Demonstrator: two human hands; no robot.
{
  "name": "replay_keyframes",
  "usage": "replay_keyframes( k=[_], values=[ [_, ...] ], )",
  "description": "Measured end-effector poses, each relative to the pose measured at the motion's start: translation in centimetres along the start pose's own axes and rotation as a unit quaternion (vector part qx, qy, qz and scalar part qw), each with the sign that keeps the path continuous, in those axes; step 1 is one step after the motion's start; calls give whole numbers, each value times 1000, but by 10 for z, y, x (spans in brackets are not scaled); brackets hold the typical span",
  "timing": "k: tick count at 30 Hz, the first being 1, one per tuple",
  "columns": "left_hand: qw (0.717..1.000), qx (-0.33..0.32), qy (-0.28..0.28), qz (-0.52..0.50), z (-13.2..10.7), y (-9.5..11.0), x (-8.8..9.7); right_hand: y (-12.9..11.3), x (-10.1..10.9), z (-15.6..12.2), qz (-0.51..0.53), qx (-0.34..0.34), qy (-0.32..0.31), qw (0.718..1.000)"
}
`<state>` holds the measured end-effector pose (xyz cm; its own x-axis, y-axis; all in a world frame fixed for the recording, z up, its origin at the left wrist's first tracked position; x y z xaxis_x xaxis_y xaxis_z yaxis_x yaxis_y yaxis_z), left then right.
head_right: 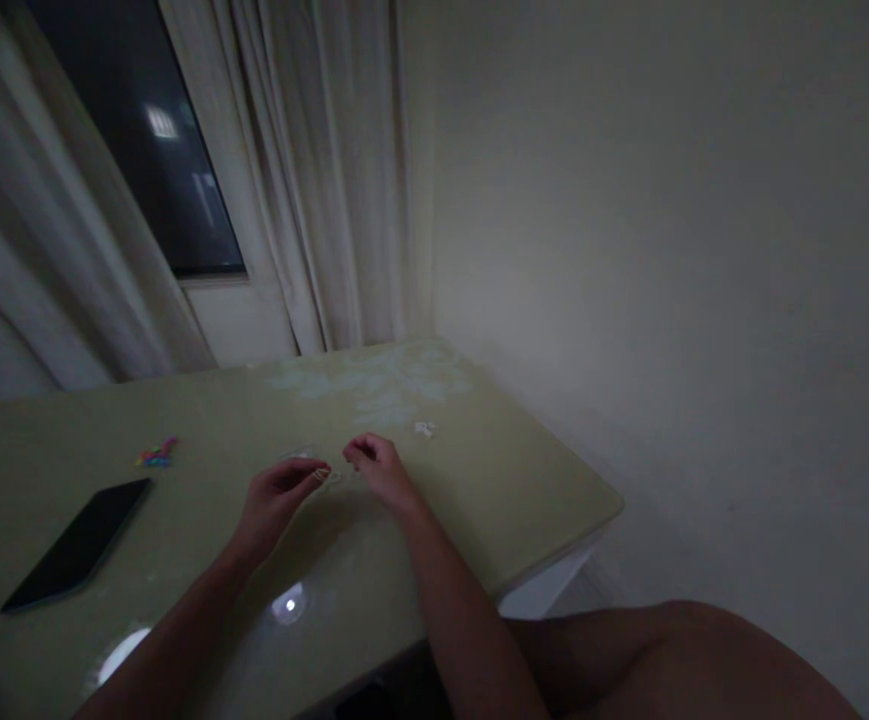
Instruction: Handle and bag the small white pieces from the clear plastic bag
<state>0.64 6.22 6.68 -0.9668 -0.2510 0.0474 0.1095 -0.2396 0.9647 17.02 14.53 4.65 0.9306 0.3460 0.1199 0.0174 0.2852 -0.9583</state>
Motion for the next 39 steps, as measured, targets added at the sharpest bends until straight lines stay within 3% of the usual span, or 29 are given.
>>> replay_keyframes(
  k=[3,9,13,16,20,23,27,32,39],
  values=[
    [1000,-5,-7,-3,-1,-1,-3,-10,-9,-6,47,3,-18,999],
    [999,0,-9,-41,-2,-2,-5,-17,-15,-11,66,10,-37,997],
    [999,7,-30,-28,-2,3,-10,-20,-22,-13,68,18,-56,996],
    [1000,-4,-14,-13,-1,7,-5,-19,-22,-12,54,27,-44,997],
    [999,-8,50,-4,2,8,10,-11,3,-8,-49,37,84,995],
    [996,-9,93,-4,2,10,20,-7,17,-9,-205,33,139,968],
    [992,-19,122,-5,2,16,25,-1,16,-12,-355,26,100,929],
    [992,-12,123,-9,1,17,23,5,9,-14,-441,16,34,897],
    [993,-11,113,-1,1,13,22,5,13,-13,-455,2,41,889]
  ],
)
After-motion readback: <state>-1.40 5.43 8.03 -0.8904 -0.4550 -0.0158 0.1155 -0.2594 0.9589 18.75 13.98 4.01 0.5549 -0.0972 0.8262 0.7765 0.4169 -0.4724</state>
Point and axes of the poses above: each hand's wrist, its own z-axis towards the middle knuckle, its own x-axis out of the back of the hand, y = z × x, the point moved 8 cm from there along z, towards the middle knuckle, and after that the axes turned 4 degrees about -z, right-handed, at the moved point
